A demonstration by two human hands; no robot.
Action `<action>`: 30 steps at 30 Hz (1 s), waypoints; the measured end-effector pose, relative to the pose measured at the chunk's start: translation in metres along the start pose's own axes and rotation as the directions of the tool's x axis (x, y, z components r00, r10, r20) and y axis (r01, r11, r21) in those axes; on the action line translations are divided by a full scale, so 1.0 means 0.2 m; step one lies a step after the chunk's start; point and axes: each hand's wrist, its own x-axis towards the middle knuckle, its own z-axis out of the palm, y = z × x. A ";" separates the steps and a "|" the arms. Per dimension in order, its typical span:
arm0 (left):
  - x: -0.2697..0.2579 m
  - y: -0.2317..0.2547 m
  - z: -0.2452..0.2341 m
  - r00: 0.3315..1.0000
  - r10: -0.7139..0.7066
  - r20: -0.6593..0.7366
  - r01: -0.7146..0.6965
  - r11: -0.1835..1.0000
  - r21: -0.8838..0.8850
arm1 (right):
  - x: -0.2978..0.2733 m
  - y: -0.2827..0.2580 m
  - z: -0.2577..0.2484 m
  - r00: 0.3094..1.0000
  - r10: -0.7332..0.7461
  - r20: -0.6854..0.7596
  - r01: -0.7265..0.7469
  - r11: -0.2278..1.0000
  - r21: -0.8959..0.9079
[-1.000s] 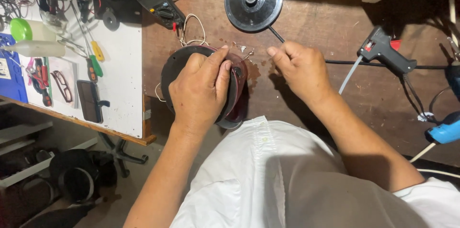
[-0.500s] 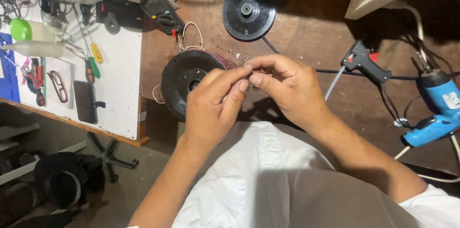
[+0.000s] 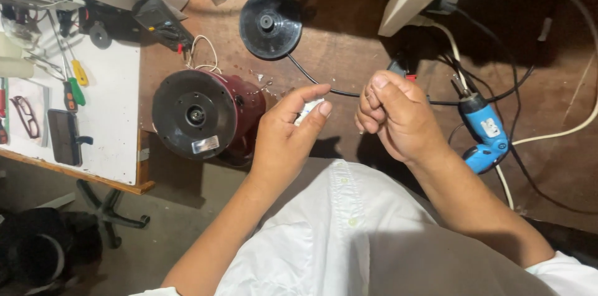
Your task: The person uses a blue electric screwdriver to remove screws from the base of a red electric kettle. They then apply hot glue to a small black plastic part and attach it to the kettle base, pressing it into place.
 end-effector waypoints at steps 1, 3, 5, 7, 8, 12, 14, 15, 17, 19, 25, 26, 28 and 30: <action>0.00 0.01 0.05 0.999 -0.025 0.030 0.026 0.999 -0.037 | -0.02 -0.02 -0.03 1.000 0.011 -0.008 -0.011 1.000 -0.007; -0.01 -0.03 0.18 0.999 0.035 0.042 -0.033 0.999 -0.043 | -0.06 0.02 -0.14 0.994 0.102 -0.036 -0.103 0.994 -0.026; -0.01 -0.04 0.27 0.994 0.104 0.039 -0.102 0.994 -0.041 | -0.09 0.00 -0.19 0.982 0.184 -0.048 -0.186 0.982 -0.041; -0.02 -0.02 0.34 0.976 0.217 0.026 -0.218 0.962 0.161 | -0.14 -0.08 -0.22 0.968 0.251 0.027 -0.251 0.968 0.025; -0.02 -0.01 0.35 0.974 0.223 0.022 -0.224 0.961 0.160 | -0.17 -0.11 -0.26 0.969 0.246 0.030 -0.246 0.969 0.021; -0.05 0.02 0.41 0.951 0.303 -0.052 -0.272 0.907 0.321 | -0.27 -0.21 -0.38 0.925 0.294 0.240 -0.312 0.949 0.043; -0.06 0.05 0.45 0.942 0.325 -0.079 -0.273 0.884 0.379 | -0.31 -0.24 -0.46 0.904 0.299 0.307 -0.330 0.943 0.054; -0.06 0.06 0.45 0.953 0.275 -0.125 -0.215 0.909 0.358 | -0.32 -0.24 -0.51 0.892 0.282 0.354 -0.324 0.944 0.066; -0.08 0.07 0.47 0.959 0.220 -0.179 -0.151 0.931 0.334 | -0.36 -0.27 -0.58 0.873 0.269 0.407 -0.325 0.943 0.073; -0.08 0.05 0.47 0.968 0.060 -0.243 -0.003 0.974 0.229 | -0.38 -0.30 -0.62 0.916 0.261 0.303 -0.267 0.963 -0.024; -0.16 0.02 0.73 0.927 -0.376 -0.011 0.340 0.851 -0.400 | -0.43 -0.34 -0.60 0.806 -0.284 0.519 0.591 0.337 -0.733; -0.19 0.07 0.77 0.928 -0.373 -0.021 0.333 0.850 -0.407 | -0.43 -0.30 -0.58 0.800 -0.280 0.530 0.599 0.332 -0.728; -0.26 0.18 0.84 0.862 -0.310 0.401 0.505 0.581 -0.638 | -0.42 -0.21 -0.52 0.729 -0.162 0.665 0.672 -0.017 -0.740; -0.29 0.21 0.80 0.852 -0.234 0.468 0.505 0.601 -0.619 | -0.36 -0.13 -0.60 0.719 -0.213 0.661 0.686 0.071 -0.724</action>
